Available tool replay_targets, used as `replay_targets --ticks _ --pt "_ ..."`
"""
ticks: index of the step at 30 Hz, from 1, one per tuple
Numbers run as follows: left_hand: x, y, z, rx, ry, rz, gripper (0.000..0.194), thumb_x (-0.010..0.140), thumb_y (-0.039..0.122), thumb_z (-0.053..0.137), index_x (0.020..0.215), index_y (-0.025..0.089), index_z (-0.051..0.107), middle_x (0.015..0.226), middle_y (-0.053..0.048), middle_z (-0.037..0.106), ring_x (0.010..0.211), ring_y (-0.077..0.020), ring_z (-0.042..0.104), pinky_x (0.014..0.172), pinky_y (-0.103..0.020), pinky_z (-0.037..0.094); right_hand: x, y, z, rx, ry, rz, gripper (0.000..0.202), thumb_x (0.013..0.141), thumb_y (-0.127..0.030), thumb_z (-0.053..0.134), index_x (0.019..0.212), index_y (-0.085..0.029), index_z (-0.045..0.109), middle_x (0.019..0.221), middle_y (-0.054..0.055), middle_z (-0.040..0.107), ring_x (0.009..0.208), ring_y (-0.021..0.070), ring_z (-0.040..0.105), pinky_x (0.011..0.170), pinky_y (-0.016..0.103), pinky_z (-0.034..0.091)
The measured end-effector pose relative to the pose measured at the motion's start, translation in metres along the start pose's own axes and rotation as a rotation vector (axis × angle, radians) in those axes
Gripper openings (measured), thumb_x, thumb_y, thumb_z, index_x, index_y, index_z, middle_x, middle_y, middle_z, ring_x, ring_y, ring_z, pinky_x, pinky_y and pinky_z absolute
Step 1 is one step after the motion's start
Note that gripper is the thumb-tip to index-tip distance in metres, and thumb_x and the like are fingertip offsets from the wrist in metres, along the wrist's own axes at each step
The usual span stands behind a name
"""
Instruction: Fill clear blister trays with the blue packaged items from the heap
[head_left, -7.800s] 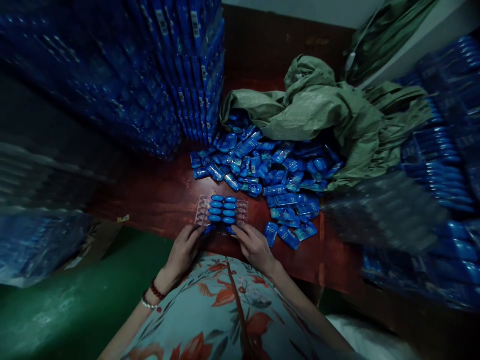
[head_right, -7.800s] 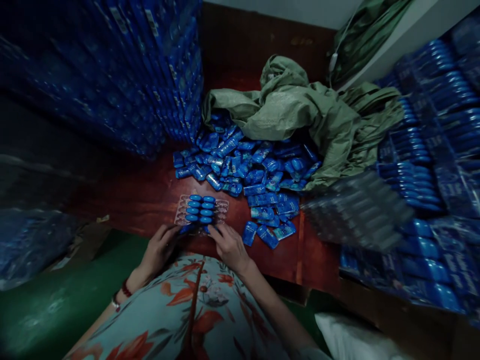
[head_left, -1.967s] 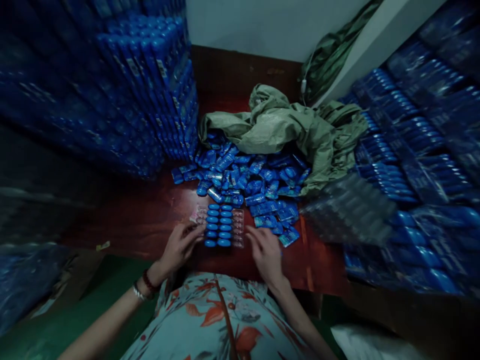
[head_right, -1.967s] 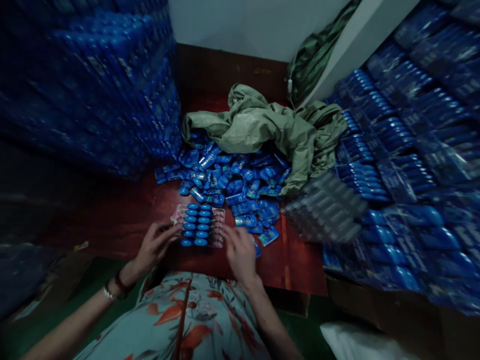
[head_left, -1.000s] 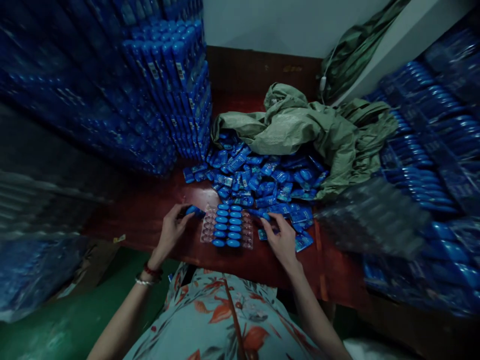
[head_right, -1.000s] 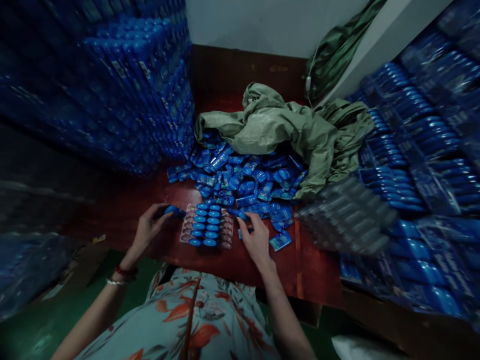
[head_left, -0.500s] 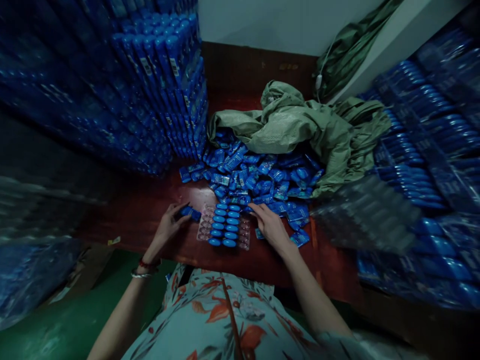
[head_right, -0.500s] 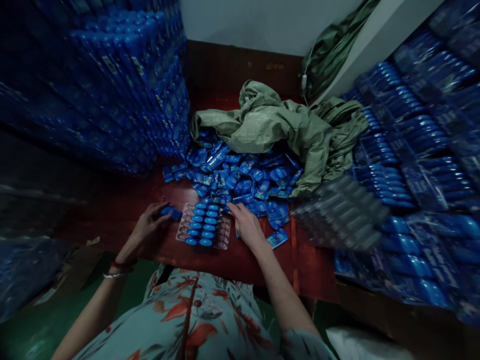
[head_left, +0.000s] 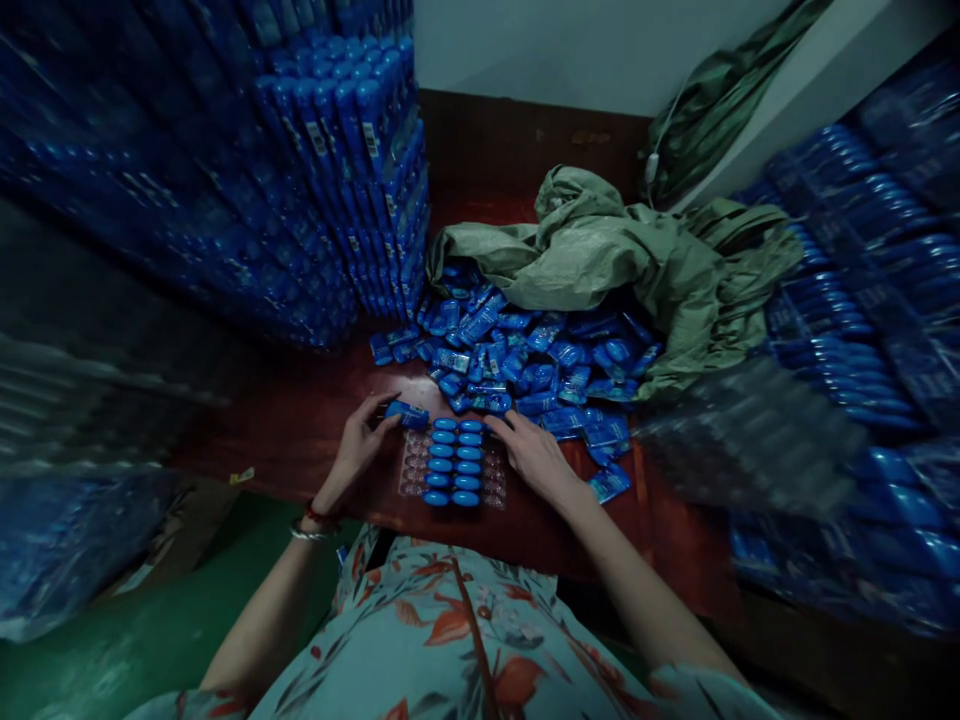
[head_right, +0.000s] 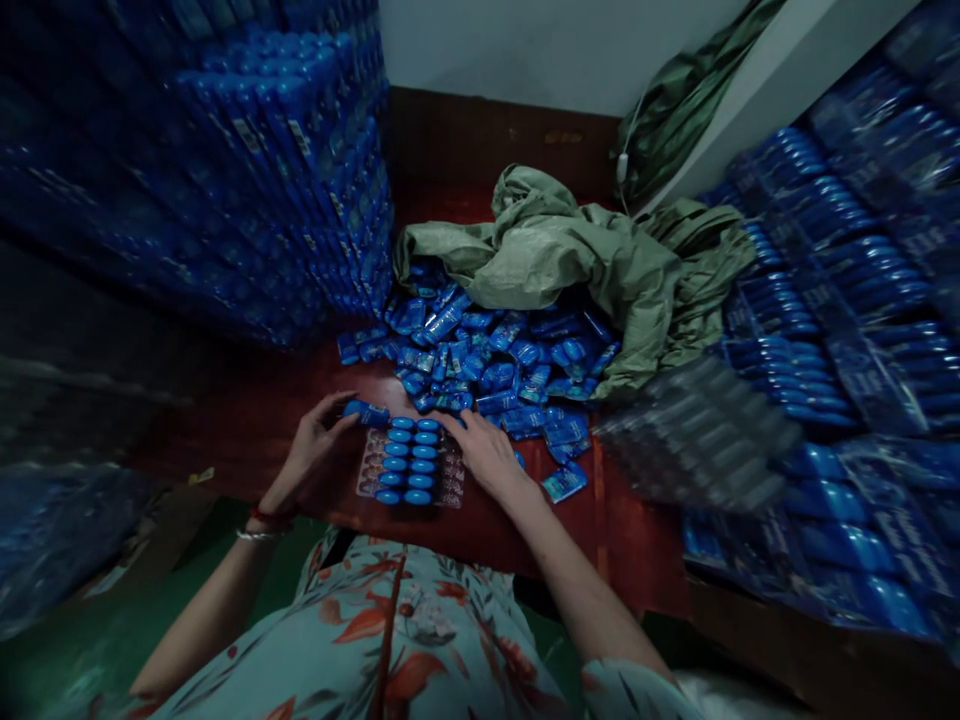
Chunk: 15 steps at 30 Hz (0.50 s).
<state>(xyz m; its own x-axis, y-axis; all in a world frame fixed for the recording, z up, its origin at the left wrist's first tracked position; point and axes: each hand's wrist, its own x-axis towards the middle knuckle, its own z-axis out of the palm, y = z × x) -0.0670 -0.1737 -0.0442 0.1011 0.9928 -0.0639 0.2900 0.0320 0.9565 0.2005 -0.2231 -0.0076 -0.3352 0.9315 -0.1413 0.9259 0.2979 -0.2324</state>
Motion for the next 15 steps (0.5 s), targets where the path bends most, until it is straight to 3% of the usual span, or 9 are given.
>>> replay_targets --ticks 4,6,10,15 --pt "-0.005 0.000 0.003 0.198 -0.028 0.139 0.034 0.083 0.031 0.056 0.115 0.017 0.058 0.107 -0.008 0.064 0.097 -0.0202 0.061 0.087 -0.035 0.049 -0.001 0.000 0.004 0.027 0.034 0.023 0.056 0.084 -0.004 0.038 0.134 -0.030 0.042 0.101 0.006 0.056 0.094 0.0194 0.055 0.073 0.027 0.044" --pt "-0.008 -0.001 0.002 0.327 -0.104 0.260 0.028 0.087 0.025 0.049 0.112 0.019 0.060 0.107 -0.008 0.063 0.097 -0.0198 0.060 0.087 -0.034 0.049 -0.001 -0.001 0.005 0.037 0.039 0.026 0.056 0.083 -0.004 0.040 0.134 -0.030 0.043 0.101 0.006 0.056 0.094 0.0192 0.055 0.073 0.026 0.044" --pt "-0.009 0.000 -0.004 0.544 -0.305 0.501 0.037 0.089 0.012 0.039 0.123 0.020 0.053 0.114 -0.010 0.059 0.105 -0.0194 0.056 0.090 -0.035 0.048 0.001 0.000 0.001 0.026 0.023 0.011 0.057 0.082 -0.003 0.040 0.133 -0.029 0.043 0.101 0.006 0.056 0.091 0.0192 0.055 0.071 0.026 0.044" --pt "0.000 0.015 -0.011 0.748 -0.503 0.546 0.038 0.090 0.011 0.040 0.125 0.021 0.049 0.109 -0.009 0.058 0.101 -0.0191 0.056 0.090 -0.035 0.049 0.003 0.000 -0.005 0.035 -0.003 0.007 0.054 0.083 -0.004 0.039 0.131 -0.028 0.046 0.101 0.006 0.057 0.090 0.0186 0.055 0.072 0.027 0.043"
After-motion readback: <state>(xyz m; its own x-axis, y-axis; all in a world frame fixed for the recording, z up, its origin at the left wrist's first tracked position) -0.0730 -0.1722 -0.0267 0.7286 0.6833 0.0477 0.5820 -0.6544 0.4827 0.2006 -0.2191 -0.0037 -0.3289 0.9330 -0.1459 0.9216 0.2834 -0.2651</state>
